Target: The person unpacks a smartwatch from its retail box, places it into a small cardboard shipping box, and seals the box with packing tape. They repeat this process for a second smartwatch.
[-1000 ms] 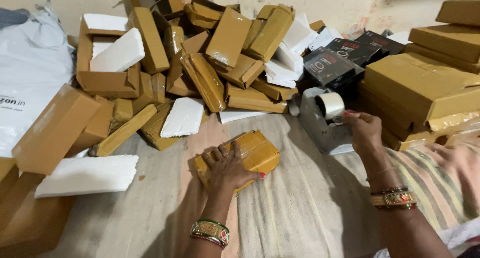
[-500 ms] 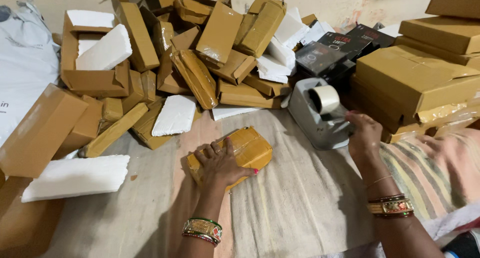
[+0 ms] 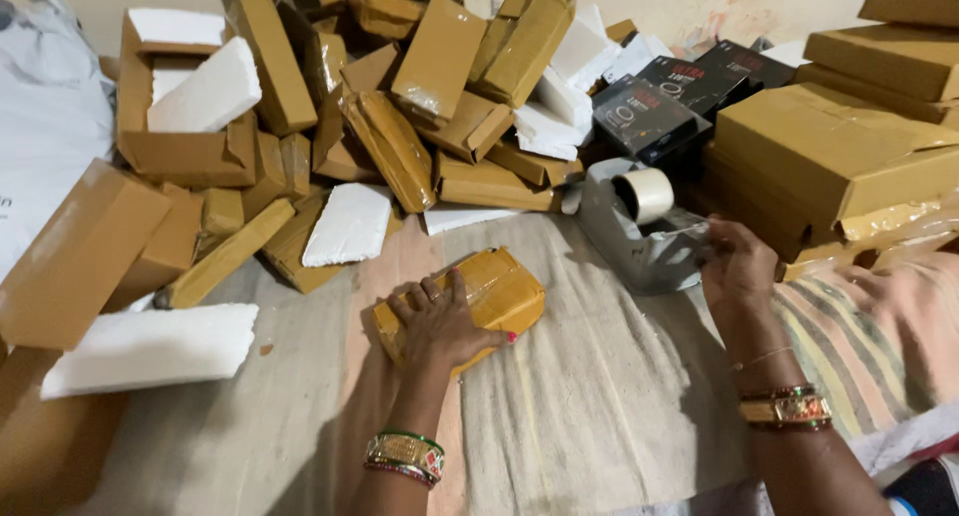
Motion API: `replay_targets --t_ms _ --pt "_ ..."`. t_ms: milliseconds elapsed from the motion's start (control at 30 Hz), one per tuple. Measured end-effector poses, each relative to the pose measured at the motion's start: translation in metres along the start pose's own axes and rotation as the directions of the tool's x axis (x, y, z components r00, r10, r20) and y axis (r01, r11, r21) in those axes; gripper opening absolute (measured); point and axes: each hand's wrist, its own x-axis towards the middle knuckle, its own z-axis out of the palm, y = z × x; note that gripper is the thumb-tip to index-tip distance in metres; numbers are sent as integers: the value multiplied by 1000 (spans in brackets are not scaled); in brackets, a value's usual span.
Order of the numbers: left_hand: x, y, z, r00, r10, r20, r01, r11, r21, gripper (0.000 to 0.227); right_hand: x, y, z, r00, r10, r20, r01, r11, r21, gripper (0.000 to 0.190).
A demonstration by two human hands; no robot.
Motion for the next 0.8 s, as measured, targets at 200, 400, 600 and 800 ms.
replay_targets --t_ms 200,400,600,800 --pt "-1 -1 3 1000 8 -1 -8 1000 -22 141 -45 -6 9 995 -100 4 87 848 -523 11" --pt "4 -1 7 1000 8 13 -8 1000 5 146 -47 -10 10 951 -281 127 263 523 -811 11" --pt "4 -2 9 1000 -3 13 3 1000 2 156 -41 -12 15 819 -444 364 315 -181 -932 9" --pt "2 -1 4 1000 -15 17 15 999 -31 155 -61 -35 33 900 -328 287 134 -418 -899 15"
